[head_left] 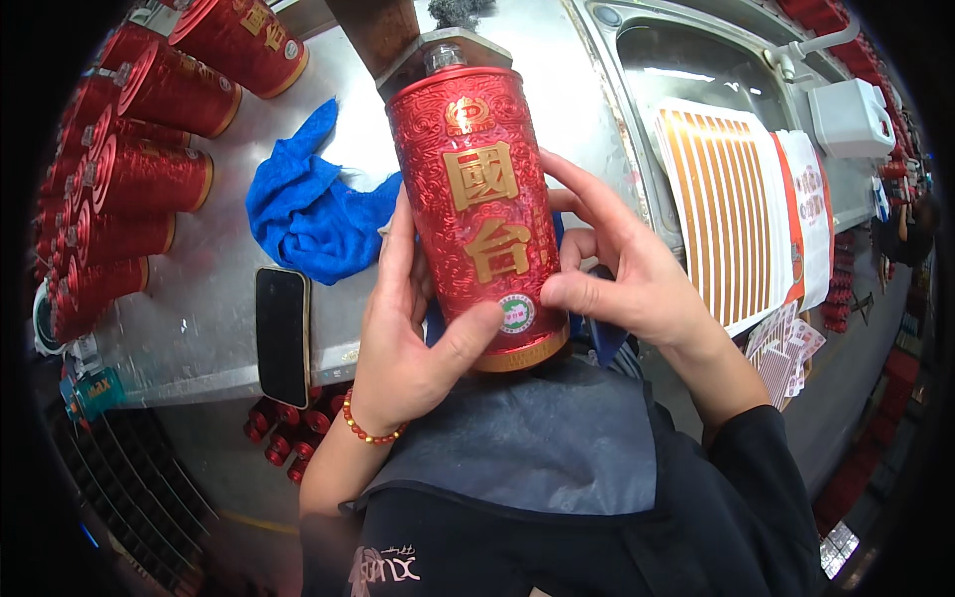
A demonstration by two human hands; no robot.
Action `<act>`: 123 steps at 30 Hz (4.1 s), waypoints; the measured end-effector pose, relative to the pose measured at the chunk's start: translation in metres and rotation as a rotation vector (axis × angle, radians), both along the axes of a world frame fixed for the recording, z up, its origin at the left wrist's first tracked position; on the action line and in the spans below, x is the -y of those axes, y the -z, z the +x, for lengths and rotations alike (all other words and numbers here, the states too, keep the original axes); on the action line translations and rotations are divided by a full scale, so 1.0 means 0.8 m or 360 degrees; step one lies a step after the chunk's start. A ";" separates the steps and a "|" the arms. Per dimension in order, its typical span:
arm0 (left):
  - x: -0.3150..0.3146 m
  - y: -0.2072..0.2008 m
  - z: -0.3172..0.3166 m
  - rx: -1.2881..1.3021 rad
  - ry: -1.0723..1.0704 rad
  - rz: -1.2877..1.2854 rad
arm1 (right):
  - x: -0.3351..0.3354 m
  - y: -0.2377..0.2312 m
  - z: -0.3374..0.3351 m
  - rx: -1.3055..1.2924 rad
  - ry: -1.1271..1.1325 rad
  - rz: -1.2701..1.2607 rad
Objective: The person repeatedly picks up red cylindrical containers, applies a gold label to the side, smooths it with a blue cloth, and places the finished item on the floor. The process is repeated for multiple units in a production setting.
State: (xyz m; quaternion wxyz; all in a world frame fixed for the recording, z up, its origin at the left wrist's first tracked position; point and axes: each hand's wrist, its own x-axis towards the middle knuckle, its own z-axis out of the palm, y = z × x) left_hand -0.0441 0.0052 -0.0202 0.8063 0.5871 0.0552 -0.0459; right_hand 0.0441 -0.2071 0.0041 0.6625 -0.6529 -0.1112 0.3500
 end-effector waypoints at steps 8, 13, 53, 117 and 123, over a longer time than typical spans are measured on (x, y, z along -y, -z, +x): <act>0.007 -0.009 -0.002 -0.0093 -0.0008 0.0069 | 0.000 0.007 -0.007 0.0261 -0.0041 -0.0112; 0.007 -0.006 -0.003 -0.0078 -0.0017 0.0062 | -0.001 -0.002 -0.005 0.0112 -0.0069 -0.0102; 0.008 -0.005 -0.003 0.0051 -0.0043 -0.0026 | -0.006 0.005 -0.013 0.0390 -0.0043 -0.0178; -0.015 0.060 -0.004 0.1044 -0.0240 0.1509 | -0.053 -0.069 0.084 0.2287 -0.0537 -0.0194; -0.015 0.059 -0.005 0.1018 -0.0230 0.1588 | -0.043 -0.075 0.099 0.1823 -0.0614 -0.0194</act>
